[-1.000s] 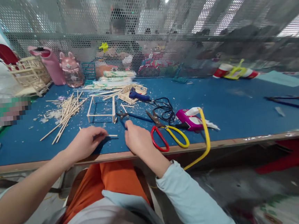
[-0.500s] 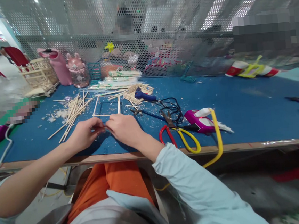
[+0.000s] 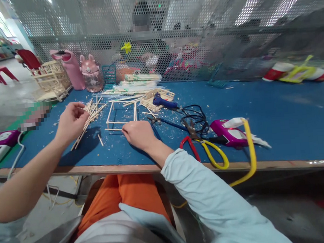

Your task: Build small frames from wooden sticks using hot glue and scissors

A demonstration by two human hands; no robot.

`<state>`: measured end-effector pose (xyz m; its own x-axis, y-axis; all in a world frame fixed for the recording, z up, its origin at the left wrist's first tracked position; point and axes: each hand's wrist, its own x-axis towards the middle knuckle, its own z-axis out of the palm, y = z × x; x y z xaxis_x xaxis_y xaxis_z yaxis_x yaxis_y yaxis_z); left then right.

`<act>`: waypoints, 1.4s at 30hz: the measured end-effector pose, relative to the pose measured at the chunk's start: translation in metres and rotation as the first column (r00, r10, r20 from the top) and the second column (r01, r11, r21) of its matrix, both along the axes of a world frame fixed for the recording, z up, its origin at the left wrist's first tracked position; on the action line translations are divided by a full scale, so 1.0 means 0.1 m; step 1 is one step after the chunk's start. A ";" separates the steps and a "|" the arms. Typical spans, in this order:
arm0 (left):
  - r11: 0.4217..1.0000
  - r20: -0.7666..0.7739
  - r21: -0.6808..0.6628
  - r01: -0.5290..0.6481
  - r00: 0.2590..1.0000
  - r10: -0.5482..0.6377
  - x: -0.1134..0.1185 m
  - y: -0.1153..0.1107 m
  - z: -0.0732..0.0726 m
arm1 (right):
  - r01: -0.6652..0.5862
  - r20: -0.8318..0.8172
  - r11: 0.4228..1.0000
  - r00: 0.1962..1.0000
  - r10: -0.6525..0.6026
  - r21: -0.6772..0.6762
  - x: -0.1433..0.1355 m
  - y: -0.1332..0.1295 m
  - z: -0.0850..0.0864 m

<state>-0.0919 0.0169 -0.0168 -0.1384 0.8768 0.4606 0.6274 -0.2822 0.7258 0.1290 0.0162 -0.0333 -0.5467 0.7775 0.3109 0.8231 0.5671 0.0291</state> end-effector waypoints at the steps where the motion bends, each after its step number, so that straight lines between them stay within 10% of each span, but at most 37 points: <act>1: 0.993 -0.049 -0.104 0.050 0.997 -0.055 -0.04 0.09 0.03 | 0.015 0.006 1.000 1.000 -0.015 0.001 0.00 0.00 -0.02; 6: 0.804 -0.240 -0.494 0.332 0.836 -0.493 -0.03 0.38 0.10 | 0.090 0.060 0.996 0.994 -0.091 0.019 -0.01 -0.06 -0.04; 14: 0.742 -0.128 -0.479 0.469 0.799 -0.588 0.03 0.38 -0.19 | 0.176 0.025 0.984 0.984 -0.176 -0.004 -0.03 -0.07 -0.06; 30: 0.840 -0.252 -0.422 0.342 0.845 -0.471 0.12 0.31 -0.23 | 0.118 -0.144 0.993 0.982 -0.121 -0.025 0.02 -0.03 -0.11; 37: 0.845 -0.227 -0.438 0.308 0.871 -0.436 0.14 0.28 -0.21 | 0.320 -0.756 0.947 0.621 -0.209 0.001 0.44 0.17 -0.01; 42: 0.852 -0.266 -0.437 0.289 0.863 -0.429 0.14 0.26 -0.18 | 0.040 -0.472 0.943 0.858 -0.202 -0.331 0.43 0.20 -0.05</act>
